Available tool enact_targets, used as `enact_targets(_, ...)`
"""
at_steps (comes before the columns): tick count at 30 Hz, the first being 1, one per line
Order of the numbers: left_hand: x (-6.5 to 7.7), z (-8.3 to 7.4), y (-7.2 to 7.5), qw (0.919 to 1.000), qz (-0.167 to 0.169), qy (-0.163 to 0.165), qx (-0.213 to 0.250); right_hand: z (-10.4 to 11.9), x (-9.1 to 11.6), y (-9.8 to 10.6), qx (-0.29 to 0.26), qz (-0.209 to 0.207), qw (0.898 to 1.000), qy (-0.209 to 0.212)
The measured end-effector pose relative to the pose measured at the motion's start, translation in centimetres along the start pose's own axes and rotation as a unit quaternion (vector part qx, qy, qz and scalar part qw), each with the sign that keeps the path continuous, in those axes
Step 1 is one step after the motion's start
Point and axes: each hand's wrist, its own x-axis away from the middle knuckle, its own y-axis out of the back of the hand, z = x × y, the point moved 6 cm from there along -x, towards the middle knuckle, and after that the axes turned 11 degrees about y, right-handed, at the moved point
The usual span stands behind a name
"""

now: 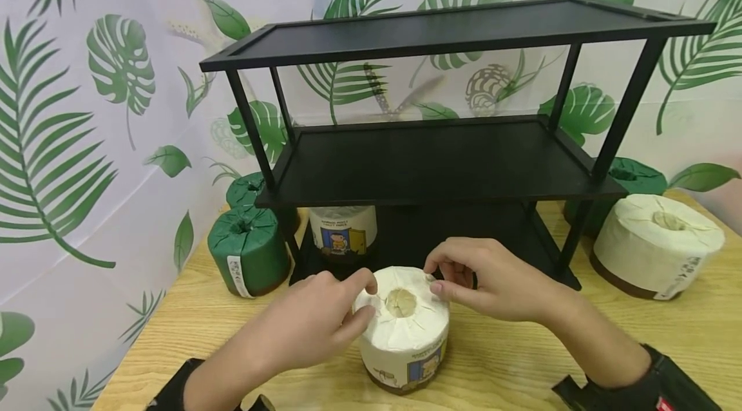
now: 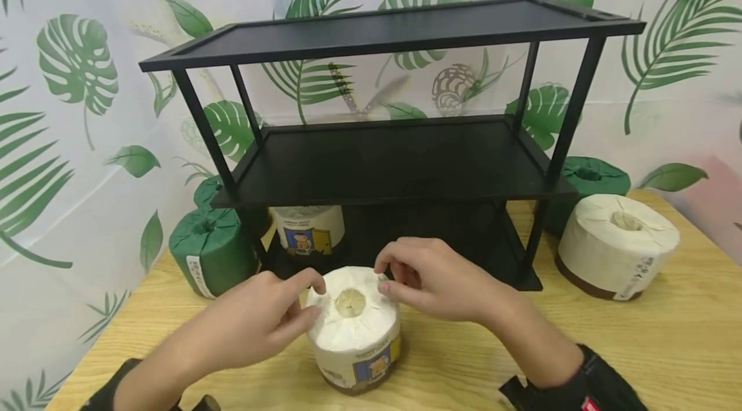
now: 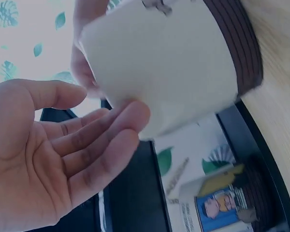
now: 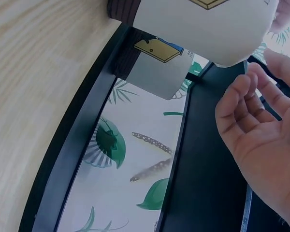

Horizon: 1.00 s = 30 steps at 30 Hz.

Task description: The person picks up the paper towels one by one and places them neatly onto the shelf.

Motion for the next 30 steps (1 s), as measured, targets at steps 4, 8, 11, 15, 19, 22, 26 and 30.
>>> enact_targets(4, 0.3, -1.0, -0.3, 0.9999, -0.005, -0.001, -0.012, -0.3, 0.1, -0.3, 0.009, 0.005, 1.0, -0.004)
enact_targets(8, 0.1, -1.0, -0.7, 0.9999, -0.004, -0.002, -0.015, -0.5, 0.0, -0.8, 0.011, 0.027, 0.999, -0.012)
enact_targets(11, -0.2, -0.7, -0.7, 1.0, -0.002, -0.009, 0.0, -0.2, 0.1, -0.9, 0.009, 0.046, 0.999, -0.021)
enact_targets(15, -0.7, -0.1, -0.7, 0.9998, 0.015, -0.005, 0.013, 0.2, 0.2, -0.8, 0.007, 0.069, 0.997, -0.031)
enact_targets(19, -0.8, 0.2, -0.8, 0.9996, 0.025, -0.002, 0.01, 0.4, 0.1, -0.8, 0.007, 0.077, 0.997, -0.032)
enact_targets(22, -0.9, 0.3, -0.7, 0.9997, 0.017, -0.014, 0.007, 0.5, 0.1, -0.8, -0.002, 0.076, 0.997, -0.029)
enact_targets(26, -1.1, 0.5, -0.6, 0.9994, 0.013, -0.03, 0.007, 0.5, 0.1, -0.8, -0.013, 0.078, 0.997, -0.024)
enact_targets(30, -1.2, 0.8, -0.7, 0.9991, 0.028, -0.029, 0.012, 0.5, 0.2, -0.7, -0.013, 0.075, 0.997, -0.02)
